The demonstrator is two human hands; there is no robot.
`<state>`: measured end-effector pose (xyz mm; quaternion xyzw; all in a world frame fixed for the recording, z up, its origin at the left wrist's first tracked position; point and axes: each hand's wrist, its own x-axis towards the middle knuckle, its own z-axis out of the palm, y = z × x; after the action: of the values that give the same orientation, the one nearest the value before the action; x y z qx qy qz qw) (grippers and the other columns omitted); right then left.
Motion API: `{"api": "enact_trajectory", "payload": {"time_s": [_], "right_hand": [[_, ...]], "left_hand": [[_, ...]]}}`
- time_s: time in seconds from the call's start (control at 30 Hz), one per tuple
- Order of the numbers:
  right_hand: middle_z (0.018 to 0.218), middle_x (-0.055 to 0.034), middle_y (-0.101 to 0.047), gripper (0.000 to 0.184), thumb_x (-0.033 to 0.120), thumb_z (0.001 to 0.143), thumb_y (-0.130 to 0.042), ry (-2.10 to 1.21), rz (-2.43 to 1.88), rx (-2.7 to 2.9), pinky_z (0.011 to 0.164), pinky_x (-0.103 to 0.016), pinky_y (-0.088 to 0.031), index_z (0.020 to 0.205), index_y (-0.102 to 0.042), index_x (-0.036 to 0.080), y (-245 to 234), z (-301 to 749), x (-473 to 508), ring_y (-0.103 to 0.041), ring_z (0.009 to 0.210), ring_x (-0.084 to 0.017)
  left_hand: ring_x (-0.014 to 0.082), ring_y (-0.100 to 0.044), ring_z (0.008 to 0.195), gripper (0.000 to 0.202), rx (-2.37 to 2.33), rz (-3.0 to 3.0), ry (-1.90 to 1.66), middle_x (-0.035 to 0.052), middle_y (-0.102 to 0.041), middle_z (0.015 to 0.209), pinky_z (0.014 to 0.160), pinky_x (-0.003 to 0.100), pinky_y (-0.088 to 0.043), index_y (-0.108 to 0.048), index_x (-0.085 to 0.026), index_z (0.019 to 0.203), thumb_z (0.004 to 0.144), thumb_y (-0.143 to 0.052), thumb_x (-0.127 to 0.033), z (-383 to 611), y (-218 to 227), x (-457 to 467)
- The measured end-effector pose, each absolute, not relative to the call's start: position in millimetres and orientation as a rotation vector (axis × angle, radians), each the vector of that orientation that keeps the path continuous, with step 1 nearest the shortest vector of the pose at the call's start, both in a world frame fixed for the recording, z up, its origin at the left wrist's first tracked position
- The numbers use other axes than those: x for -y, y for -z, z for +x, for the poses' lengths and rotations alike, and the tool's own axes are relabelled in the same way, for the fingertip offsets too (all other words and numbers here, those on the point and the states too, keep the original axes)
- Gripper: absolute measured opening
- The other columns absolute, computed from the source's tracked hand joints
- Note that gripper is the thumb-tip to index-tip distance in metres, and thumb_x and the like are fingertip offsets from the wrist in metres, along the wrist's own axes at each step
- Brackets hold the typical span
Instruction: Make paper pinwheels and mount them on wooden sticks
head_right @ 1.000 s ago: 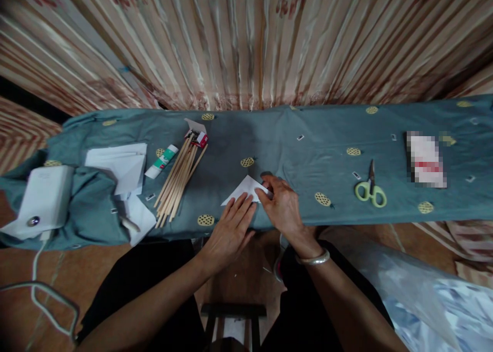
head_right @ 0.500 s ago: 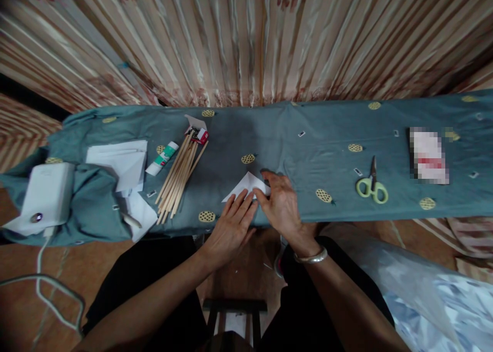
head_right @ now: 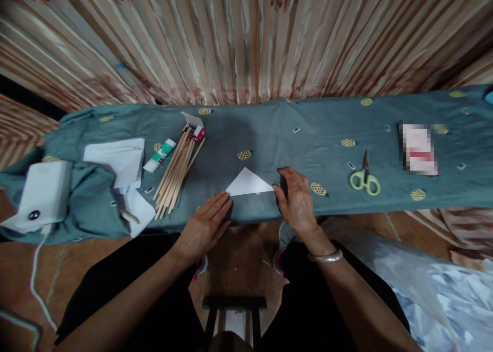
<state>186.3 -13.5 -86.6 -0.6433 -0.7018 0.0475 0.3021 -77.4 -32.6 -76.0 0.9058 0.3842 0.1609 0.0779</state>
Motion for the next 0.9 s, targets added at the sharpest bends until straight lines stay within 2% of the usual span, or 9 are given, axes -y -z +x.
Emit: {"api": "enact_trajectory", "payload": {"time_s": [0.13,0.3,0.57,0.7,0.9], "right_hand": [[0.124,-0.0199,-0.064,0.043,0.042,0.095,-0.045,-0.139,-1.692,1.857,0.102,-0.051,-0.042,0.121,-0.061,0.012,85.3,186.5,12.1,-0.056,0.119,-0.032],[0.121,-0.0151,-0.067,0.038,0.038,0.098,-0.038,-0.242,-1.63,1.822,0.102,-0.048,-0.043,0.117,-0.064,0.016,74.2,179.9,5.9,-0.058,0.117,-0.028],[0.108,-0.008,-0.073,0.019,0.04,0.086,-0.06,-0.527,-1.577,1.741,0.094,-0.045,-0.05,0.088,-0.07,0.023,69.7,160.8,-4.9,-0.066,0.102,-0.026],[0.106,-0.0076,-0.074,0.017,0.039,0.081,-0.065,-0.684,-1.526,1.541,0.091,-0.043,-0.051,0.079,-0.066,0.022,67.2,158.0,-5.9,-0.069,0.098,-0.025],[0.129,-0.011,-0.063,0.014,0.036,0.085,-0.061,-0.516,-1.567,1.621,0.097,-0.042,-0.049,0.085,-0.067,0.023,56.6,141.6,6.7,-0.063,0.114,-0.026]], "left_hand": [[0.029,-0.051,0.131,0.037,-1.127,2.731,-0.496,0.0201,-0.057,0.137,0.108,0.047,-0.047,-0.055,-0.006,0.127,0.094,-0.048,-0.021,-90.1,74.8,34.0],[0.0296,-0.051,0.132,0.037,-1.116,2.713,-0.503,0.0202,-0.057,0.137,0.108,0.049,-0.046,-0.056,-0.007,0.127,0.093,-0.049,-0.02,-90.8,73.1,32.9],[0.0269,-0.059,0.122,0.029,-1.114,2.666,-0.648,0.0159,-0.064,0.127,0.102,0.045,-0.052,-0.06,-0.011,0.119,0.094,-0.05,-0.021,-91.2,67.6,28.0],[0.0244,-0.056,0.125,0.039,-1.161,2.573,-0.759,0.016,-0.059,0.133,0.106,0.045,-0.048,-0.049,-0.014,0.132,0.095,-0.05,-0.024,-92.0,63.9,24.4],[0.0266,-0.036,0.142,0.063,-1.223,2.461,-0.787,0.019,-0.034,0.154,0.111,0.047,-0.041,-0.018,-0.02,0.151,0.096,-0.047,-0.023,-84.8,55.0,18.4]]}}
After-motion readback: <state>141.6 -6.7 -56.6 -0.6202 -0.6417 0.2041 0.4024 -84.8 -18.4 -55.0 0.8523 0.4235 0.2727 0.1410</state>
